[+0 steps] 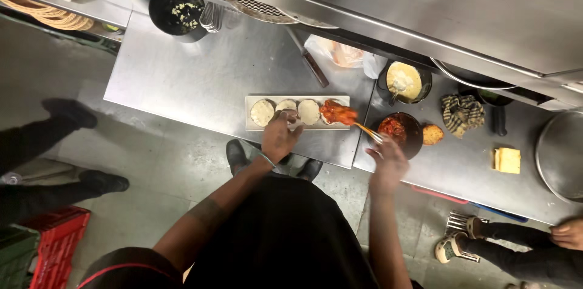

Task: The person spreads a white creamy topping from a bowl onto fried round bases one at a time using a small spatula, placing each finished base on a long white serving plate. They then spoon a red chutney topping onto each base, add a green garnish, and carry the finished plate across the kitchen.

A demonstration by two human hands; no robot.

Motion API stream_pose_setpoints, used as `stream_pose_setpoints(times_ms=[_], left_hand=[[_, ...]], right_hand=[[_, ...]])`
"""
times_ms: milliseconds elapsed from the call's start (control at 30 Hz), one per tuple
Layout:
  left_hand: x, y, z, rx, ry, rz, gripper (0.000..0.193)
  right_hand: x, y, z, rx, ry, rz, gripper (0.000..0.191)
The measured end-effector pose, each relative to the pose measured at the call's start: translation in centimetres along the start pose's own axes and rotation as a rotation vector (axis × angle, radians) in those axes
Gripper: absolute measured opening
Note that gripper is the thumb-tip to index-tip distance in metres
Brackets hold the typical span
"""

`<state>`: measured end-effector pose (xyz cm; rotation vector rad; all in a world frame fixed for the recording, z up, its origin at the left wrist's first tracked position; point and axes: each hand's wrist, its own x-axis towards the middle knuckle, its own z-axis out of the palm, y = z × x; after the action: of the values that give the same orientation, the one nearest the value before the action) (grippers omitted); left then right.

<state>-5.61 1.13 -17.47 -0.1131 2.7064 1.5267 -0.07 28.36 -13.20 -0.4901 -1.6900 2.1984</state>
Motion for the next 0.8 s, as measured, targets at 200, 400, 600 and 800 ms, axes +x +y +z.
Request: stream_pose_setpoints(times_ms=[200,400,600,800], left_hand=[[0.9,0.3,0.4,0.095,0.043,0.006,0.037],[1.1,0.0,0.7,0.201,0.044,0.072,0.037],[1.2,0.3,0.7,0.254,0.016,0.038,0.033],[1.2,1.3,0.1,0.172,0.074,0.082,0.033]], right_hand=[[-2.0,1.5,9.1,-0.386,-0.022,-0.165,0.019],[-3.7,0.5,11.4,-0.836,-0.133,-0.496,0.021],[-4.0,1.0,11.3,-0.862,-0.174,-0.593,0.024],[-4.2,1.7,10.4,-0.886,-0.198,-0.593,0.023]])
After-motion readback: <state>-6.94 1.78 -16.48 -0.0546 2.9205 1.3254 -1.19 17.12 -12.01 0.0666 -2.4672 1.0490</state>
